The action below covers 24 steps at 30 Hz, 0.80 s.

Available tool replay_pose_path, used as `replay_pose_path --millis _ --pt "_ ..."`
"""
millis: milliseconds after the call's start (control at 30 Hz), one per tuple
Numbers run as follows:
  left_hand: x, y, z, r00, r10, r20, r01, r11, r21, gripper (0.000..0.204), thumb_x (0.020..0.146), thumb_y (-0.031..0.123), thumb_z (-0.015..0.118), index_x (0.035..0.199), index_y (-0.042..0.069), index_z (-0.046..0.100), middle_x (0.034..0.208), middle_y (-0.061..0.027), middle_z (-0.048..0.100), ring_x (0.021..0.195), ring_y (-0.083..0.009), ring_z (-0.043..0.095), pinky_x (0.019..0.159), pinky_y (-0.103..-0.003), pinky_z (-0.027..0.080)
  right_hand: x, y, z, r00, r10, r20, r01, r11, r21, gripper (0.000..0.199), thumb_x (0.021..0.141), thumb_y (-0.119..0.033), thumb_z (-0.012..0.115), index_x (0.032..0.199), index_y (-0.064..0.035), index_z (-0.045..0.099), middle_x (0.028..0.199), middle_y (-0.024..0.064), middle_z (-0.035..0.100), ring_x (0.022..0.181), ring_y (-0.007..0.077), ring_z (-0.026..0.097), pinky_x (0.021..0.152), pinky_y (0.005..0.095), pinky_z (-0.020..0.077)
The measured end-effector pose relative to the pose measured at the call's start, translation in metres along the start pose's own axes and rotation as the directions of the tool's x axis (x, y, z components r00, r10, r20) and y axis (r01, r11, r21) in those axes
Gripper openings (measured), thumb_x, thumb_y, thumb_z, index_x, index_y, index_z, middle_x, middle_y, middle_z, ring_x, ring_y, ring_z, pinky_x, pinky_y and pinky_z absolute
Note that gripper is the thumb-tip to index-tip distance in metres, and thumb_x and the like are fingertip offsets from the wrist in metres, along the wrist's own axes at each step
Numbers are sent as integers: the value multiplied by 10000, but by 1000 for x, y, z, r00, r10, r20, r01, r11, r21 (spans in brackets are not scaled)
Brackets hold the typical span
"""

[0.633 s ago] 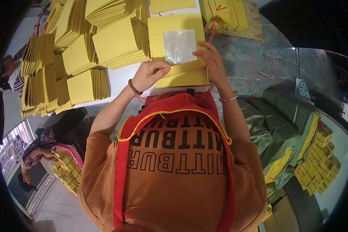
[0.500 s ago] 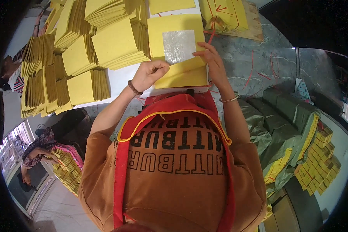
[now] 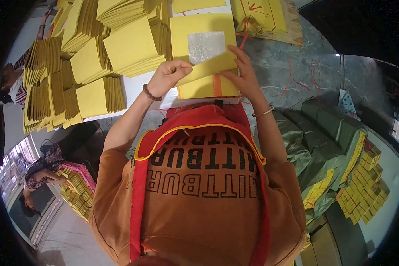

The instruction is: Organizing and stacking yellow paper products on a table in a workspace.

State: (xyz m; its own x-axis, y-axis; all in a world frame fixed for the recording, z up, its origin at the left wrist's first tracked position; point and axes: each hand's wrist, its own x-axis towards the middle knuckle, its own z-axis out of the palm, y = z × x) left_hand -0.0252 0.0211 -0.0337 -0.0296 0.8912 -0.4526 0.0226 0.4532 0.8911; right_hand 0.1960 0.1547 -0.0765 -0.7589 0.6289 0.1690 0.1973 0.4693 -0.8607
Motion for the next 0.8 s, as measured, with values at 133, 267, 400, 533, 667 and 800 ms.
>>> replay_pose_path --millis 133,267,400,533,667,800 --pt "-17 13 -22 844 461 275 -532 788 311 636 773 201 703 1342 116 430 1349 -136 441 1150 -247 492 918 -352 422 -3 7 2 990 138 -18 -128 951 280 339 766 -91 666 1091 -21 600 1372 70 408 1282 234 341 1058 346 263" --pt "-15 1 -13 860 482 167 -438 530 726 638 745 136 677 1338 141 439 1370 -107 433 1303 -321 336 1063 -432 301 -2 6 4 975 221 -29 -188 885 425 263 773 -71 649 1033 -35 635 1346 60 438 1277 235 345 1060 339 259" --pt "-15 -3 -9 779 621 87 -386 366 846 507 723 49 581 1221 145 566 1312 -109 495 1217 -325 434 994 -402 378 -2 -6 -16 998 59 -4 -57 980 189 220 774 -74 644 993 -79 665 1334 62 451 1292 240 339 1061 364 258" --pt "-37 -7 4 647 755 106 -424 241 873 412 737 48 566 1137 135 614 1185 -68 578 1080 -247 510 888 -347 422 -15 -31 -32 982 -168 89 173 983 -56 192 775 -100 651 958 -149 682 1219 61 551 1268 257 396 1040 404 256" --pt "-43 -22 12 689 724 37 -445 382 810 311 745 100 586 1050 123 643 1057 -50 628 985 -217 550 831 -333 431 -24 -34 -26 964 -79 255 69 997 46 172 809 -146 629 979 -146 658 1070 41 633 1203 238 468 999 408 261" --pt "-34 -16 9 816 549 -179 -319 687 653 204 805 176 604 972 66 642 898 -127 639 791 -285 593 702 -357 459 -21 -37 -20 976 146 161 -139 989 -52 175 846 -195 598 987 -95 626 992 66 649 1054 242 564 894 383 365"
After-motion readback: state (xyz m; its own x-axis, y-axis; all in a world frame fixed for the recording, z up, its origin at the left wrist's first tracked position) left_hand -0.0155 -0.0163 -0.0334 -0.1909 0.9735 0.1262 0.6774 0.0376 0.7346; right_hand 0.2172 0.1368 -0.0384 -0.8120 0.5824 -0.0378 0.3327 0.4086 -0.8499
